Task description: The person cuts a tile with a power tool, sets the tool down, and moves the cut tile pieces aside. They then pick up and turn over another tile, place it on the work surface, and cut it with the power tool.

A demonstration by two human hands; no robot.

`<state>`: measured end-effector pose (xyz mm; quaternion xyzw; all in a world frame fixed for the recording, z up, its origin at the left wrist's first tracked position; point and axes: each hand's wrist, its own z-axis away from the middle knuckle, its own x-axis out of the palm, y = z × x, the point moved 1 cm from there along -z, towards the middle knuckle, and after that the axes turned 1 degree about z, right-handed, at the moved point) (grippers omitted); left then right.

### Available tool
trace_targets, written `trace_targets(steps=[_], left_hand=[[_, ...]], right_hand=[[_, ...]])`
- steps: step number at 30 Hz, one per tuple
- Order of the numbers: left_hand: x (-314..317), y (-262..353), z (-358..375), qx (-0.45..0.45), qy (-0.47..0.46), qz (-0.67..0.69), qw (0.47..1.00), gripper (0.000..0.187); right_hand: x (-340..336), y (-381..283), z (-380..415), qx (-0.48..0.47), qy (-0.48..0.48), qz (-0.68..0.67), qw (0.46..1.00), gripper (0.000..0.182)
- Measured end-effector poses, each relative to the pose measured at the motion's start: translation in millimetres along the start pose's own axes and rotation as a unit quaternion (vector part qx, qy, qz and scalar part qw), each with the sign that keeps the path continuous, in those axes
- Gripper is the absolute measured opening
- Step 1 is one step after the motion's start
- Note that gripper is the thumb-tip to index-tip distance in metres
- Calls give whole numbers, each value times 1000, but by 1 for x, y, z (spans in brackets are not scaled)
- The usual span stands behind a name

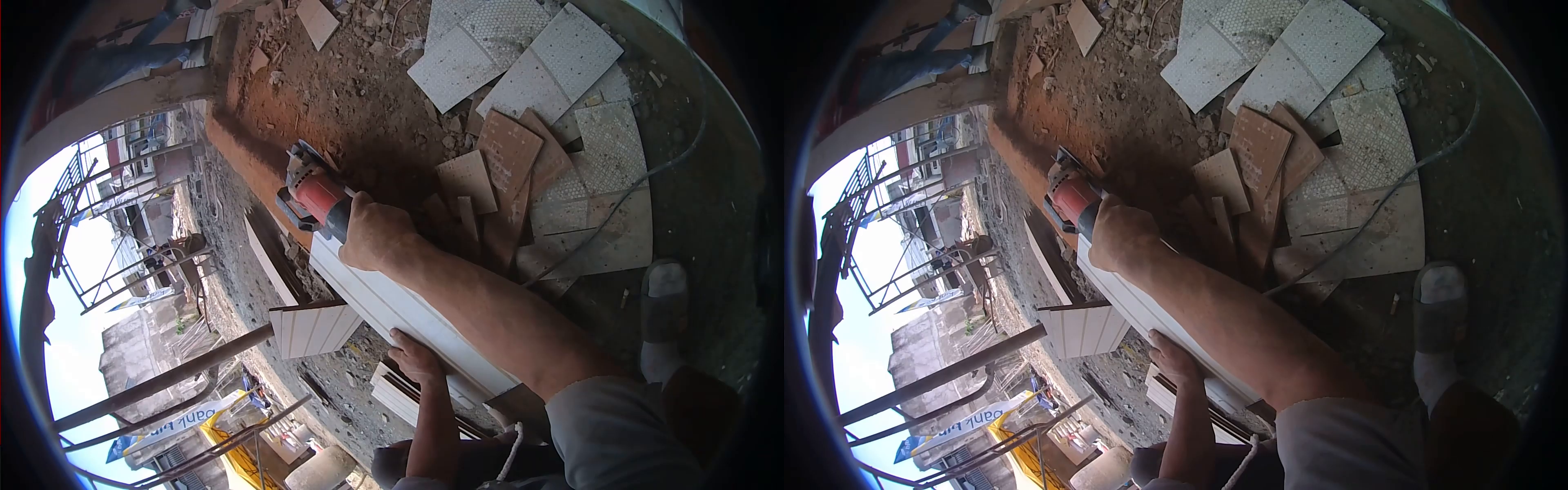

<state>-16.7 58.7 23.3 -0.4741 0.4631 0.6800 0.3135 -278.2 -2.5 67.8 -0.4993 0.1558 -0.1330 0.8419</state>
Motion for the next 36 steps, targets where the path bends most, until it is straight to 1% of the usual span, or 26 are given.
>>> trace_targets(steps=[9,23,36], left_hand=[[0,0,0,14,3,4,1000,80],[-2,4,2,-5,1,-14,1000,83],[-1,0,-2,-7,1,-3,1000,85]], right_hand=[[2,1,-1,2,-5,3,1000,61],[5,4,-1,0,-1,3,1000,61],[7,6,0,-5,8,10,1000,61]])
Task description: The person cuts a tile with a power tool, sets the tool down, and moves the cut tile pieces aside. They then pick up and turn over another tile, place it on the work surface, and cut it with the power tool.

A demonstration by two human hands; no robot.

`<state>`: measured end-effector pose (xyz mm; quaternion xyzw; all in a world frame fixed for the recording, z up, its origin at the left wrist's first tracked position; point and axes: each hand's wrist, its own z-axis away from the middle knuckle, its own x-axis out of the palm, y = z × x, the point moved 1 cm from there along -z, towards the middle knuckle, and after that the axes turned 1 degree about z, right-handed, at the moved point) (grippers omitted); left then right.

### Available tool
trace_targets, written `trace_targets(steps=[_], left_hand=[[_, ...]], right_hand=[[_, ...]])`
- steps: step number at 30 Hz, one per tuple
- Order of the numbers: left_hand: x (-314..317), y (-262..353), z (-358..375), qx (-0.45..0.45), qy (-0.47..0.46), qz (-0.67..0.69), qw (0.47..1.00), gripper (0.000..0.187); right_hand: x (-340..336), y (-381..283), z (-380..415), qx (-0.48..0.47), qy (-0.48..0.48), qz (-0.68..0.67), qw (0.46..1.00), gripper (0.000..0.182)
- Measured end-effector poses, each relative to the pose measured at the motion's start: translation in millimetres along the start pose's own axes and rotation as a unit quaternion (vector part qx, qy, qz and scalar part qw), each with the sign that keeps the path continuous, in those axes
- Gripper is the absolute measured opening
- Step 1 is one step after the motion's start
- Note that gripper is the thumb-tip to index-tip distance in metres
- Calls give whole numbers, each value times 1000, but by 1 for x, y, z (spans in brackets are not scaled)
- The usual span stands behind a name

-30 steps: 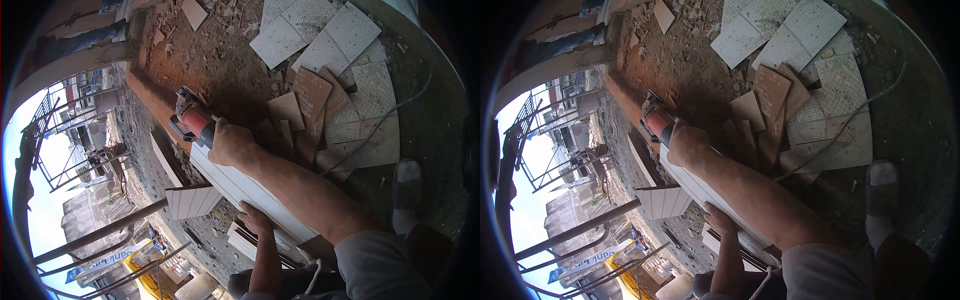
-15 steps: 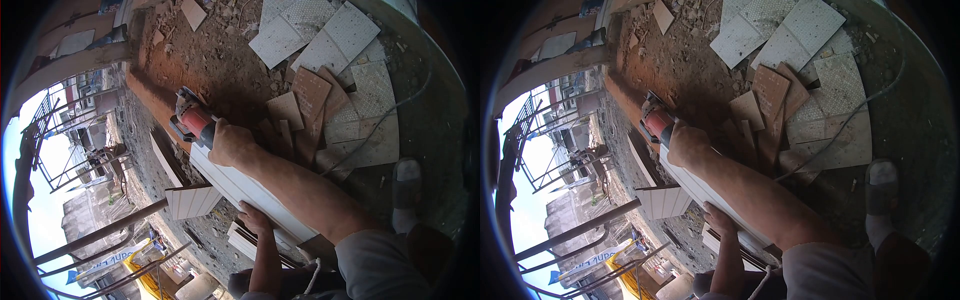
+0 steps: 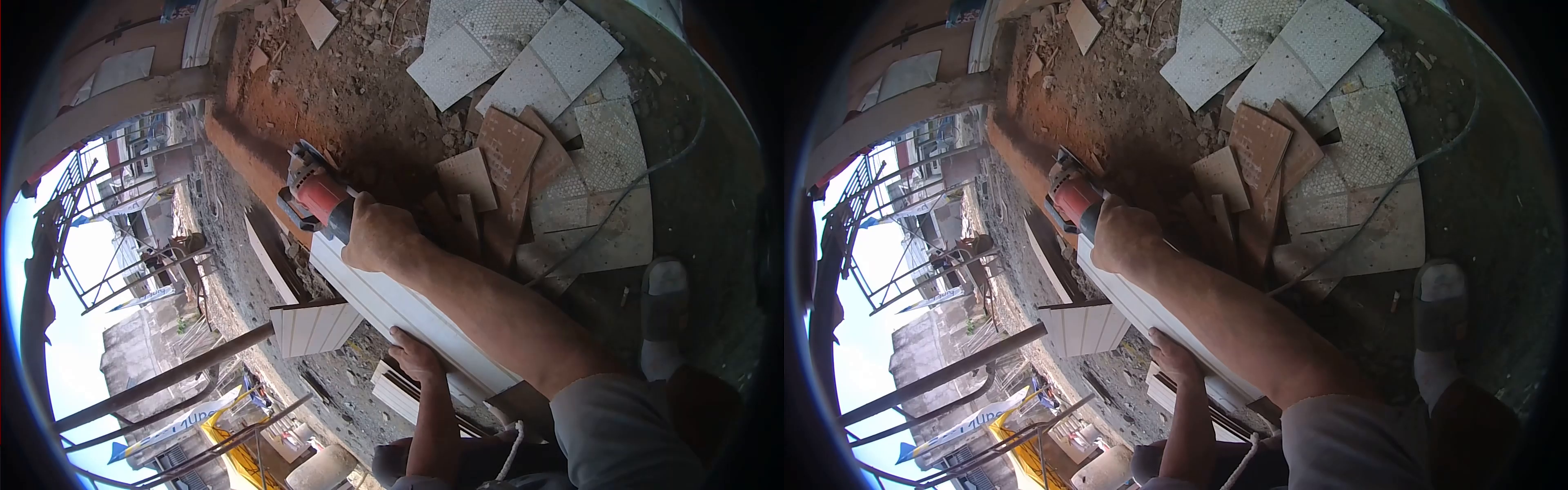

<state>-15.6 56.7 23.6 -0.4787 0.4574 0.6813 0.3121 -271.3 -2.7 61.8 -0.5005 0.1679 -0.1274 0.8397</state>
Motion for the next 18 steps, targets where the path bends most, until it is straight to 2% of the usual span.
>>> trace_targets(steps=[12,14,18], left_hand=[[-3,8,5,-12,-5,-4,1000,85],[-6,10,6,-16,-42,6,999,91],[-1,3,2,-18,-7,-7,1000,86]], right_hand=[[-1,0,2,8,-9,5,1000,60],[-1,1,2,7,-10,3,1000,60],[-2,1,3,5,-12,-1,1000,60]])
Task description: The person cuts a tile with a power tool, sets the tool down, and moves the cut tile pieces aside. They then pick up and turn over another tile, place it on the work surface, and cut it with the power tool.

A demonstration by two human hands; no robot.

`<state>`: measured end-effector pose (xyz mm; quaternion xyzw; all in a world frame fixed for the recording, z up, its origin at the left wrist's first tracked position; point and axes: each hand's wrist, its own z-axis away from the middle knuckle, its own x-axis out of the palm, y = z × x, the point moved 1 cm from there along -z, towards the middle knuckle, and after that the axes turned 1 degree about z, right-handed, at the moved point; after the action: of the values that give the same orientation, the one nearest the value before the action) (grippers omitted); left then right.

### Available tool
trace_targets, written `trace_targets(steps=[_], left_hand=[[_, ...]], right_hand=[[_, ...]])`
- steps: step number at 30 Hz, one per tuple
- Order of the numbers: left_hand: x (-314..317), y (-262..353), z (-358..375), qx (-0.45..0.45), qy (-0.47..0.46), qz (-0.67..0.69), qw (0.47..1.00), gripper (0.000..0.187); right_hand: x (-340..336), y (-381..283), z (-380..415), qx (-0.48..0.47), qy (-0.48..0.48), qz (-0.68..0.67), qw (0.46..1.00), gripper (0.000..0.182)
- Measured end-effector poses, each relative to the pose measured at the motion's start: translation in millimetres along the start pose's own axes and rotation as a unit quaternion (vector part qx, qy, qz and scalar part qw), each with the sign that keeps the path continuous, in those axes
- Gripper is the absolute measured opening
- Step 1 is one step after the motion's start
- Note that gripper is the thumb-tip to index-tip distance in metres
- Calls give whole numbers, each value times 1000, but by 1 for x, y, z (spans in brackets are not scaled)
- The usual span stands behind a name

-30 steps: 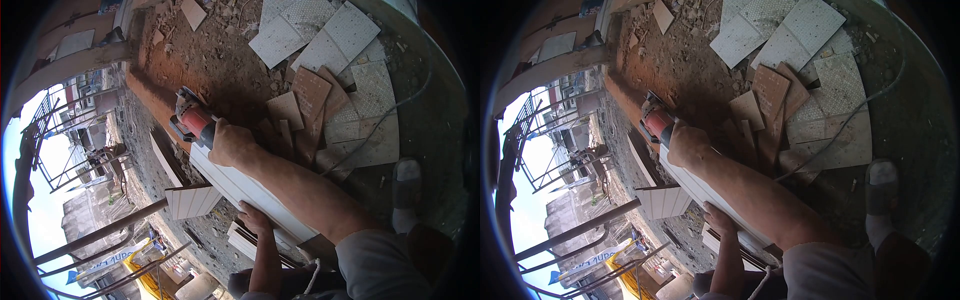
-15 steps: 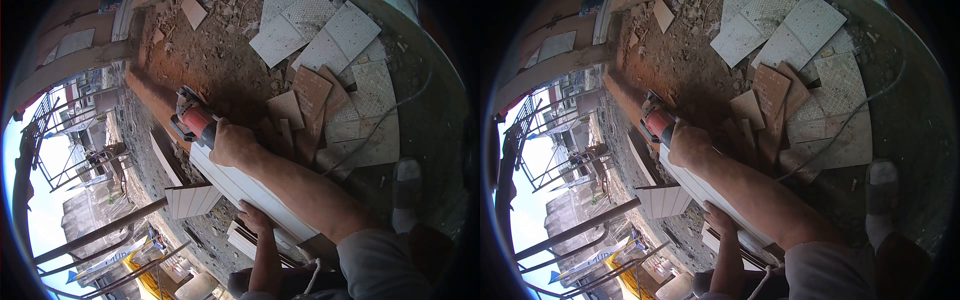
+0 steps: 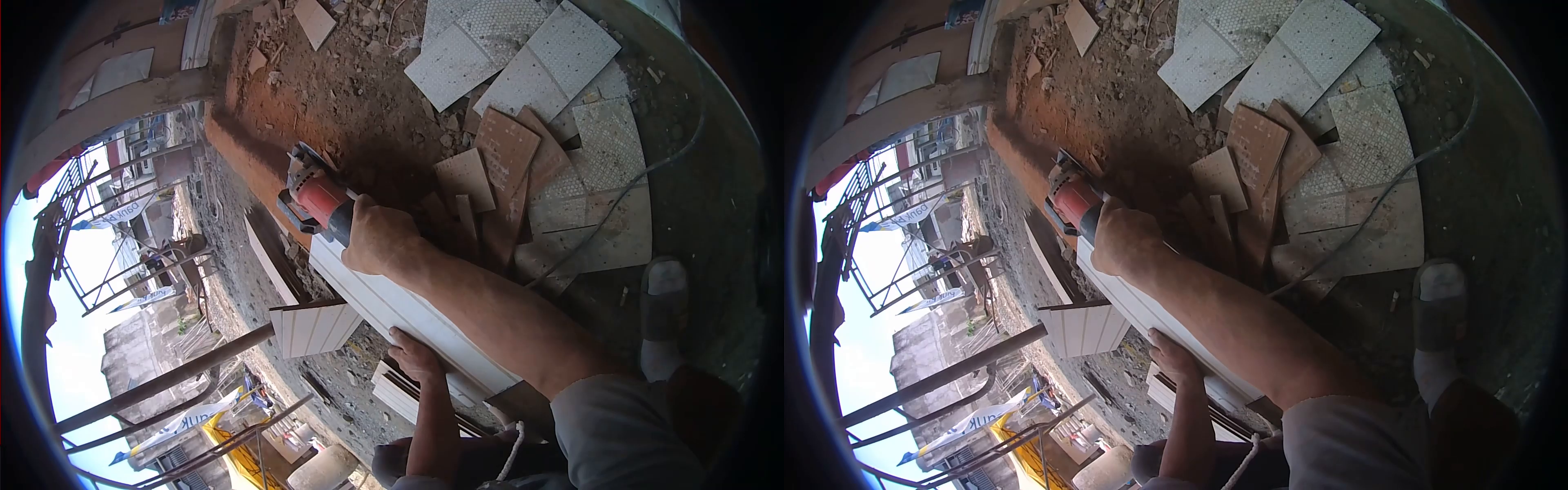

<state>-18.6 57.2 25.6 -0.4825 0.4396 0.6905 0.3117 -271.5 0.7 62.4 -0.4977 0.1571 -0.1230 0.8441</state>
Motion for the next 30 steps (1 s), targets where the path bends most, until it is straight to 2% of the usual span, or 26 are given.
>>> trace_targets(steps=[9,11,14,30], left_hand=[[-1,0,0,9,-5,9,1000,86],[-4,3,1,3,-45,30,999,90],[-5,4,1,-3,-53,37,998,90],[-6,9,6,0,-50,29,998,90]], right_hand=[[0,1,1,-3,4,-5,1000,60],[0,1,1,-2,1,-2,1000,60],[0,2,2,-6,2,-7,1000,60],[0,4,5,-10,5,-7,1000,60]])
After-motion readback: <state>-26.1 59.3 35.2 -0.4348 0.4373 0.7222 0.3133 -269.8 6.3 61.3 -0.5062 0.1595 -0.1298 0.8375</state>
